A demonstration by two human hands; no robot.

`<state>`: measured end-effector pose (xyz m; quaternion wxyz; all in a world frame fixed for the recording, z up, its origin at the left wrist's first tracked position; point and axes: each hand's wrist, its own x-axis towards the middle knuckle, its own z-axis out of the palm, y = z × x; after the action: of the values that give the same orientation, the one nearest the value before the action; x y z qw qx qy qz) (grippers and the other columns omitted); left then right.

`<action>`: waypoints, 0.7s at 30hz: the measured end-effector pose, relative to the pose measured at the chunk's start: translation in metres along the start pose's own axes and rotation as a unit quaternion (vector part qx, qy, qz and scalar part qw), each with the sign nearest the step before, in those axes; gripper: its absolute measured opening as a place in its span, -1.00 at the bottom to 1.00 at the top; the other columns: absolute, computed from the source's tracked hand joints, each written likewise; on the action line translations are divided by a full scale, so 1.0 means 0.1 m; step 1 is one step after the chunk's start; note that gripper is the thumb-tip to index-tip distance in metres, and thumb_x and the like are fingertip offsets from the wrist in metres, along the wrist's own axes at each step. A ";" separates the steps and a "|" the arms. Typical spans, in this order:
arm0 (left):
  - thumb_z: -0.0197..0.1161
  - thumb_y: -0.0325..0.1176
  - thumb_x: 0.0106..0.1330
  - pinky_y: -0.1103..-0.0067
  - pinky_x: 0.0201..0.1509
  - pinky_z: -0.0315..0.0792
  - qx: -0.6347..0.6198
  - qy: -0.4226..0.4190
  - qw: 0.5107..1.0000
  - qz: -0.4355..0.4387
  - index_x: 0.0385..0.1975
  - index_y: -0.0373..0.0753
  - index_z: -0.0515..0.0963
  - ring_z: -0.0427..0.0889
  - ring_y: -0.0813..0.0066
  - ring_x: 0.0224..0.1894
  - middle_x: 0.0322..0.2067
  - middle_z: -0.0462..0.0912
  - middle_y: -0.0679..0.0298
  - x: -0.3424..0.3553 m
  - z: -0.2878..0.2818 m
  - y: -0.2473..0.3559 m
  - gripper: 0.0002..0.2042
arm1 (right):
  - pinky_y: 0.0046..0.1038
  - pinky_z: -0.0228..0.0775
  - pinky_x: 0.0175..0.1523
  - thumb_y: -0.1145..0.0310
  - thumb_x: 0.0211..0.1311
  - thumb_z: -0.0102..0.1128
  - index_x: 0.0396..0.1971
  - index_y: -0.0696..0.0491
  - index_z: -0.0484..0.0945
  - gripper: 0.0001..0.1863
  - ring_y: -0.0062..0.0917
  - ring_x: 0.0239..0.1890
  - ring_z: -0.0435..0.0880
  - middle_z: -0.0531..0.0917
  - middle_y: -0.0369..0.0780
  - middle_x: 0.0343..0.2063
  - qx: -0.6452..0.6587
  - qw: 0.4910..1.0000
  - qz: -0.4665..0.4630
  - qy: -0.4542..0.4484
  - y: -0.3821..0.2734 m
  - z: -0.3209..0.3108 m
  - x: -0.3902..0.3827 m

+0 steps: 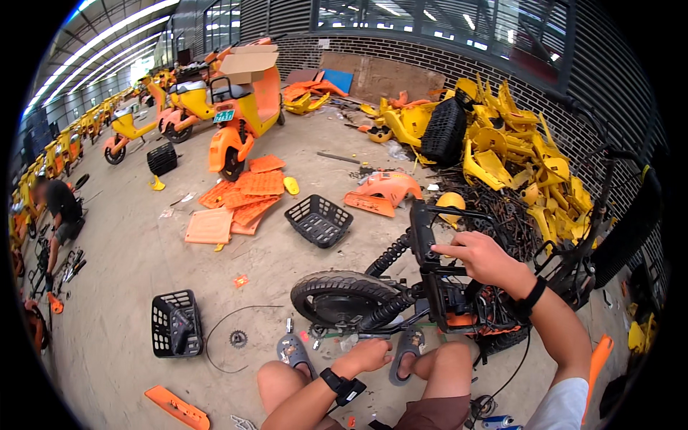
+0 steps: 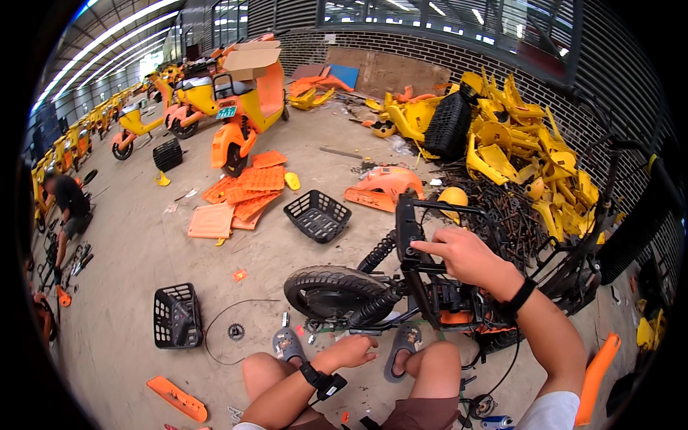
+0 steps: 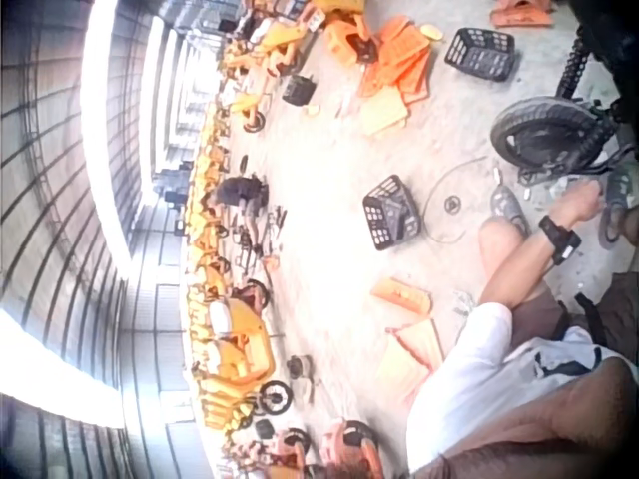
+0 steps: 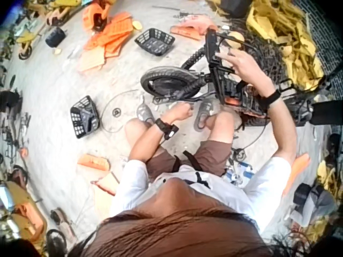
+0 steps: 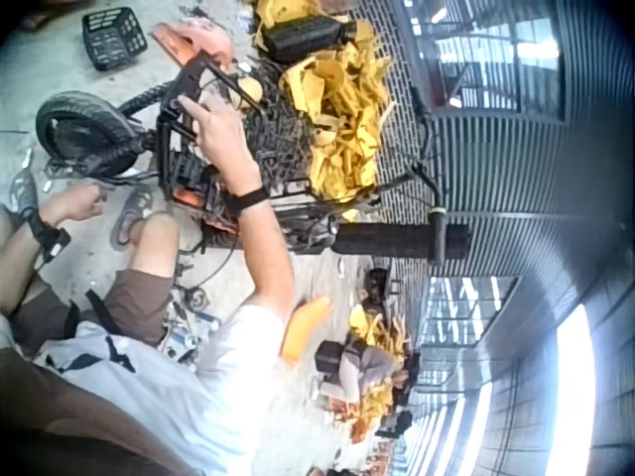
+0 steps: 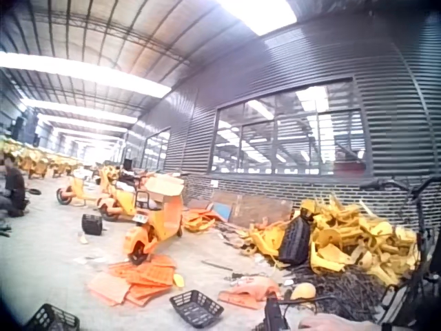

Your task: The person works on the metal frame of a scooter, installing small metal components and securing a black plastic housing using their hands.

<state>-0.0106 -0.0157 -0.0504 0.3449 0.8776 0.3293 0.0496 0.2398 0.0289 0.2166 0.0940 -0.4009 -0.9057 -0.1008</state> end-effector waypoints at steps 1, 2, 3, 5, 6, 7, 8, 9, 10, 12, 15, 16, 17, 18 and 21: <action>0.24 -0.13 0.29 0.25 0.05 0.49 0.001 -0.001 1.000 -0.004 -0.06 -0.28 0.58 0.61 0.00 -0.01 -0.12 0.65 -0.04 0.00 0.01 -0.01 -0.64 | -0.27 0.43 -0.12 0.66 -0.08 0.11 0.05 -0.08 0.62 -0.40 -0.25 -0.27 0.56 0.52 -0.19 -0.40 0.020 1.000 0.010 -0.005 0.00 0.04 0.01; 0.24 -0.14 0.29 0.25 0.05 0.49 0.003 -0.003 1.000 -0.003 -0.07 -0.28 0.58 0.61 0.01 0.00 -0.12 0.65 -0.04 0.02 0.01 0.00 -0.64 | -0.27 0.43 -0.12 0.66 -0.08 0.10 0.06 -0.08 0.62 -0.40 -0.24 -0.27 0.56 0.52 -0.18 -0.40 0.035 0.999 0.024 -0.009 0.01 0.05 -0.01; 0.25 -0.15 0.29 0.24 0.04 0.49 -0.004 0.000 1.000 0.001 -0.07 -0.28 0.58 0.61 0.00 -0.01 -0.12 0.65 -0.04 0.02 0.01 0.01 -0.65 | -0.27 0.43 -0.12 0.66 -0.08 0.10 0.06 -0.07 0.62 -0.40 -0.23 -0.27 0.55 0.52 -0.17 -0.41 0.051 0.998 0.037 -0.013 0.01 0.05 0.00; 0.25 -0.16 0.28 0.23 0.03 0.49 -0.019 0.013 1.000 -0.004 -0.08 -0.27 0.58 0.61 0.00 -0.01 -0.13 0.65 -0.03 -0.05 0.00 0.01 -0.66 | -0.24 0.41 -0.15 0.68 -0.12 0.09 0.04 -0.06 0.62 -0.38 -0.20 -0.27 0.55 0.51 -0.16 -0.42 0.032 0.999 0.005 0.007 -0.04 0.00 0.10; 0.25 -0.17 0.28 0.21 0.02 0.49 -0.013 0.003 1.000 -0.007 -0.08 -0.26 0.58 0.61 -0.01 -0.01 -0.13 0.65 -0.02 -0.05 0.00 0.03 -0.67 | -0.24 0.40 -0.16 0.68 -0.13 0.09 0.03 -0.06 0.63 -0.39 -0.21 -0.28 0.54 0.51 -0.16 -0.42 0.017 1.000 0.004 0.002 -0.07 -0.06 0.12; 0.26 -0.18 0.27 0.20 0.01 0.49 -0.006 -0.004 1.000 -0.021 -0.09 -0.26 0.58 0.61 -0.02 -0.02 -0.14 0.65 -0.02 -0.06 0.00 0.04 -0.68 | -0.24 0.39 -0.17 0.68 -0.13 0.09 0.02 -0.06 0.64 -0.39 -0.21 -0.28 0.54 0.51 -0.17 -0.42 0.011 1.000 -0.004 0.001 -0.07 -0.06 0.15; 0.26 -0.20 0.26 0.19 0.00 0.49 -0.010 -0.014 1.000 -0.009 -0.09 -0.26 0.58 0.61 -0.04 -0.03 -0.15 0.65 -0.02 -0.04 -0.01 0.07 -0.68 | -0.25 0.39 -0.17 0.68 -0.14 0.09 0.00 -0.06 0.65 -0.40 -0.22 -0.28 0.54 0.52 -0.17 -0.42 0.001 1.000 0.002 -0.004 -0.06 -0.09 0.13; 0.27 -0.21 0.25 0.18 -0.01 0.49 -0.011 -0.018 1.000 -0.005 -0.10 -0.25 0.58 0.61 -0.05 -0.04 -0.15 0.65 -0.02 -0.04 -0.03 0.07 -0.69 | -0.25 0.38 -0.17 0.68 -0.15 0.09 -0.01 -0.06 0.66 -0.40 -0.22 -0.28 0.54 0.52 -0.18 -0.42 -0.007 1.000 0.000 -0.006 -0.03 -0.05 0.13; 0.28 -0.21 0.25 0.18 -0.02 0.49 -0.017 -0.007 1.000 -0.012 -0.11 -0.27 0.57 0.61 -0.05 -0.05 -0.16 0.65 -0.02 -0.01 0.00 0.07 -0.69 | -0.26 0.39 -0.16 0.69 -0.14 0.08 -0.03 -0.06 0.67 -0.41 -0.23 -0.28 0.54 0.53 -0.18 -0.41 0.003 1.000 0.001 -0.003 0.03 0.00 0.11; 0.28 -0.21 0.24 0.18 -0.02 0.49 -0.026 0.011 1.000 -0.005 -0.12 -0.29 0.57 0.61 -0.05 -0.06 -0.18 0.65 -0.03 -0.01 0.04 0.07 -0.68 | -0.25 0.39 -0.16 0.71 -0.11 0.07 -0.07 -0.06 0.68 -0.45 -0.22 -0.28 0.54 0.53 -0.16 -0.41 0.024 1.000 0.012 0.008 0.05 0.06 0.06; 0.28 -0.20 0.24 0.18 -0.02 0.49 -0.034 0.005 0.999 0.008 -0.12 -0.30 0.57 0.61 -0.05 -0.06 -0.19 0.65 -0.04 0.02 0.02 0.09 -0.67 | -0.25 0.42 -0.16 0.70 -0.05 0.08 -0.07 -0.06 0.66 -0.49 -0.17 -0.30 0.53 0.52 -0.11 -0.42 0.022 1.000 0.009 0.013 0.02 0.05 0.04; 0.28 -0.19 0.25 0.19 -0.02 0.49 -0.033 -0.004 0.999 0.006 -0.12 -0.30 0.57 0.61 -0.05 -0.06 -0.19 0.65 -0.03 0.04 0.00 0.10 -0.67 | -0.24 0.43 -0.18 0.68 -0.02 0.09 -0.06 -0.04 0.65 -0.51 -0.16 -0.32 0.54 0.53 -0.10 -0.43 0.017 1.000 0.014 0.009 0.00 0.02 0.05; 0.27 -0.19 0.25 0.19 -0.02 0.50 -0.033 -0.015 0.999 0.003 -0.12 -0.30 0.57 0.61 -0.05 -0.06 -0.19 0.64 -0.03 0.04 -0.01 0.10 -0.67 | -0.24 0.44 -0.20 0.67 0.01 0.10 -0.06 -0.03 0.63 -0.54 -0.14 -0.34 0.56 0.54 -0.09 -0.43 0.014 1.000 0.018 0.005 -0.04 0.00 0.06; 0.27 -0.19 0.25 0.19 -0.02 0.50 -0.028 -0.014 1.000 0.001 -0.12 -0.30 0.57 0.61 -0.05 -0.06 -0.18 0.64 -0.03 0.04 0.00 0.08 -0.67 | -0.22 0.44 -0.22 0.65 0.02 0.10 -0.05 -0.01 0.63 -0.55 -0.14 -0.35 0.57 0.55 -0.10 -0.45 0.023 0.999 0.038 0.004 -0.09 0.00 0.06; 0.29 -0.20 0.23 0.19 -0.03 0.51 -0.010 0.004 1.000 -0.011 -0.16 -0.31 0.58 0.62 -0.05 -0.07 -0.19 0.65 -0.03 0.02 0.03 0.05 -0.68 | -0.19 0.47 -0.26 0.58 0.10 0.08 -0.03 0.09 0.61 -0.61 -0.11 -0.41 0.61 0.61 -0.07 -0.50 0.037 0.997 0.064 0.023 -0.23 0.09 0.05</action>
<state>-0.0054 -0.0187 -0.0497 0.3526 0.8703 0.3398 0.0525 0.2189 0.0194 0.2070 0.1355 -0.4519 -0.8789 -0.0699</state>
